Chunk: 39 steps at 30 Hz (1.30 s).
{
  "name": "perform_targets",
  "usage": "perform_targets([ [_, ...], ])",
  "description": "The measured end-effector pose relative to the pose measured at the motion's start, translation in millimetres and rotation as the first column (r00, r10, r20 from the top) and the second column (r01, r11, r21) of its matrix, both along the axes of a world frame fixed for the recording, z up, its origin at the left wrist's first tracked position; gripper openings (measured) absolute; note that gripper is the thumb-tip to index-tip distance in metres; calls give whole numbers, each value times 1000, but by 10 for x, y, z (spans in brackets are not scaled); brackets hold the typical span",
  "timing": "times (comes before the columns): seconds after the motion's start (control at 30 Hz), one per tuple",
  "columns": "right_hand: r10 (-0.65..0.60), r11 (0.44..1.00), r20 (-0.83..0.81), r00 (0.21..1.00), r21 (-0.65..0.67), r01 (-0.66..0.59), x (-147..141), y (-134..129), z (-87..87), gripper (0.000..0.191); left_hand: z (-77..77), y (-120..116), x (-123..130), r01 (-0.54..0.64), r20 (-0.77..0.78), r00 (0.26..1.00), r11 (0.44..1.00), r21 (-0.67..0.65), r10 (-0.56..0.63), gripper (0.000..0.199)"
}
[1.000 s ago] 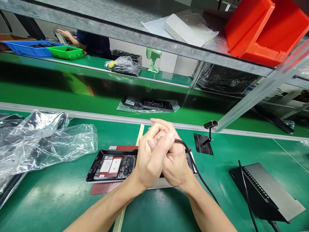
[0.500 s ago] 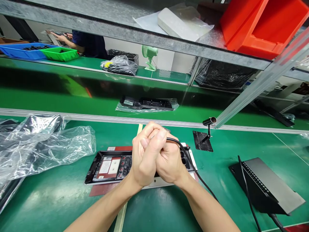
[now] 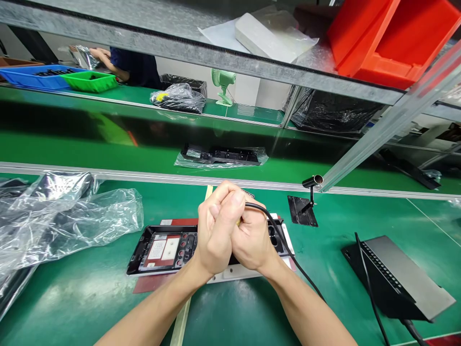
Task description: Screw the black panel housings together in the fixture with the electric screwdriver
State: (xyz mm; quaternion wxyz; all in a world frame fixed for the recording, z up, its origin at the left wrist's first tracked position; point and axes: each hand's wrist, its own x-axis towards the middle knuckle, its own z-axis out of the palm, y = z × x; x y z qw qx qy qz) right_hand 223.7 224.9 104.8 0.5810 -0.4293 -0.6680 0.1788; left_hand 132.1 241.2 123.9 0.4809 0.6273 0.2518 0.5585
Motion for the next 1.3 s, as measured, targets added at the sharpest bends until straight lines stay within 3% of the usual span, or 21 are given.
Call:
perform_targets([
  [1.3,-69,997,-11,998,40,70,-19,8,-63,19,4,-10,24,28,54,998,999,-24,-27,27],
])
